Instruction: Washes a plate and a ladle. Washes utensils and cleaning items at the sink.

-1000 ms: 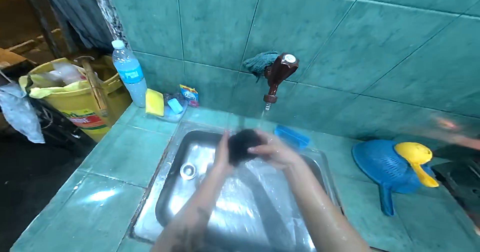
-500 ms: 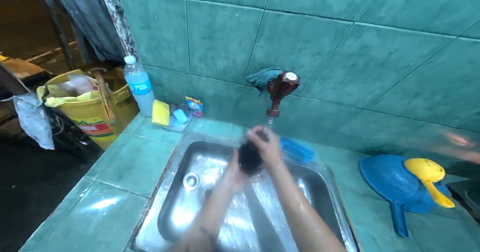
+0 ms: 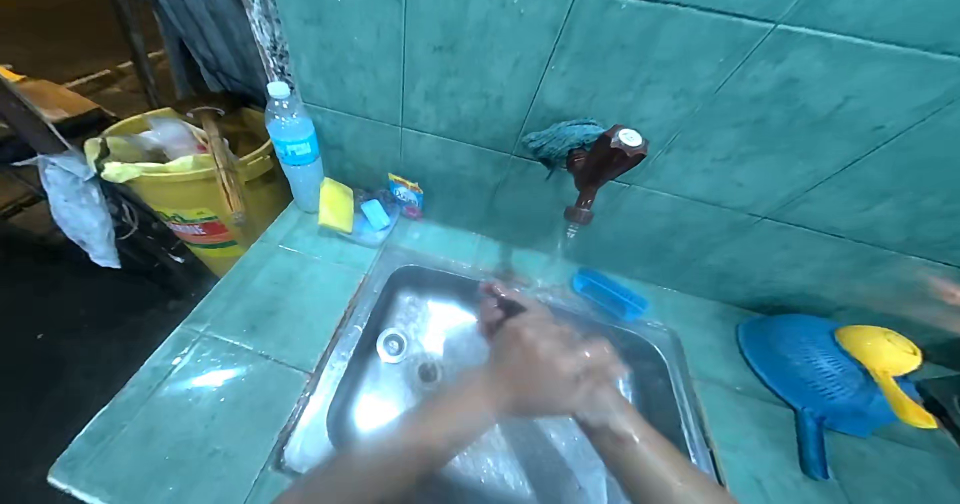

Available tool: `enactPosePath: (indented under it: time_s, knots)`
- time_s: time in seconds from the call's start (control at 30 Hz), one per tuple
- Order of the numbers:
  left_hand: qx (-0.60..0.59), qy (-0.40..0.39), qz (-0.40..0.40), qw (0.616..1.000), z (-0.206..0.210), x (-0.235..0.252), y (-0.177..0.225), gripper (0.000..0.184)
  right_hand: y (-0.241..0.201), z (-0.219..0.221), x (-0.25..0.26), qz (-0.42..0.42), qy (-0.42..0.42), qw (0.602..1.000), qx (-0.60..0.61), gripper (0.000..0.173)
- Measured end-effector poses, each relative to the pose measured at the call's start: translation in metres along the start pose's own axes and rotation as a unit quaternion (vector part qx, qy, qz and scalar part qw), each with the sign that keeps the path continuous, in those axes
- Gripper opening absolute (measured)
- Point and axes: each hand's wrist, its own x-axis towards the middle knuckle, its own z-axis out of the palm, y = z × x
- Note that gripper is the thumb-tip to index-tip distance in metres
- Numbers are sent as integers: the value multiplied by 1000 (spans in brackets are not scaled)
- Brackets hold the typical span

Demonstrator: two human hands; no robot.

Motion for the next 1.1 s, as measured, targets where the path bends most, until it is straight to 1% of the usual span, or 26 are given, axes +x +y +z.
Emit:
enactPosePath:
  time_s: [0.03,0.07,0.1,0.13,0.17,0.2,0.23,0.27,0.33,0.37,0.4,0.43,0.47,0.5,0.53,0.57,0.6,0.63,0.67,0.7,0.77,0.87,0.97,1.03,1.07,1.1]
  knots:
    - [7,-52,49,997,-1,-5,5,27,18,-23,43,-23,-219,975,32,31]
    - [3,-100,92,991,-1,-10,10,32,23,-29,87,-7,-431,902,30,36]
    - [-4,-148,127,981,-1,-15,14,34,0,1,84,92,-372,921,-62,37]
    - [-16,-204,147,968,-1,-20,17,34,-19,25,81,167,-327,917,-159,37]
    - [-25,-272,156,949,-1,-24,18,35,-27,40,77,208,-296,902,-234,37]
    - [-28,-349,151,924,-1,-28,19,37,-25,47,76,223,-291,879,-304,37]
    - [-28,-419,139,897,1,-32,19,39,-19,50,76,216,-295,847,-386,36]
    - [-28,-476,123,870,5,-36,17,41,-10,53,77,187,-303,795,-491,34]
    - [-33,-571,69,817,19,-48,12,40,10,66,77,130,-296,646,-692,28]
    - [-40,-611,36,790,27,-55,9,37,21,70,76,128,-273,608,-735,27]
    - [-45,-638,7,768,31,-61,6,35,31,69,76,127,-253,604,-745,27]
    - [-46,-652,-12,757,30,-63,3,36,41,64,79,118,-231,629,-733,26]
    - [-43,-647,-17,761,24,-65,1,40,48,54,83,100,-208,682,-694,26]
    - [-41,-621,-9,782,15,-68,-2,41,54,42,89,76,-175,759,-622,26]
    - [-42,-583,5,811,8,-70,-7,41,58,29,94,47,-118,845,-519,29]
    - [-43,-549,11,835,-1,-71,-12,39,63,20,99,29,-44,922,-383,29]
    - [-43,-524,7,850,-11,-71,-15,38,69,13,104,17,37,976,-216,27]
    - [-40,-510,-7,859,-22,-70,-18,37,73,10,109,13,115,992,-40,24]
    - [-36,-502,-29,864,-33,-70,-21,36,75,8,114,5,173,980,102,21]
    - [-28,-501,-54,863,-44,-70,-23,37,74,8,118,-3,202,956,214,18]
    - [0,-494,-102,863,-65,-74,-25,41,66,13,117,-32,225,911,345,19]
    - [47,-440,-163,882,-99,-90,-28,47,53,24,109,-62,234,873,425,20]
    - [71,-331,-266,903,-132,-102,-32,50,45,33,111,-90,249,845,465,21]
    - [83,-281,-360,886,-153,-99,-33,49,30,42,130,-82,258,844,462,23]
    - [91,-257,-400,875,-162,-98,-34,47,16,48,143,-69,261,850,452,24]
    - [97,-235,-433,865,-170,-95,-36,45,1,52,154,-67,237,865,436,29]
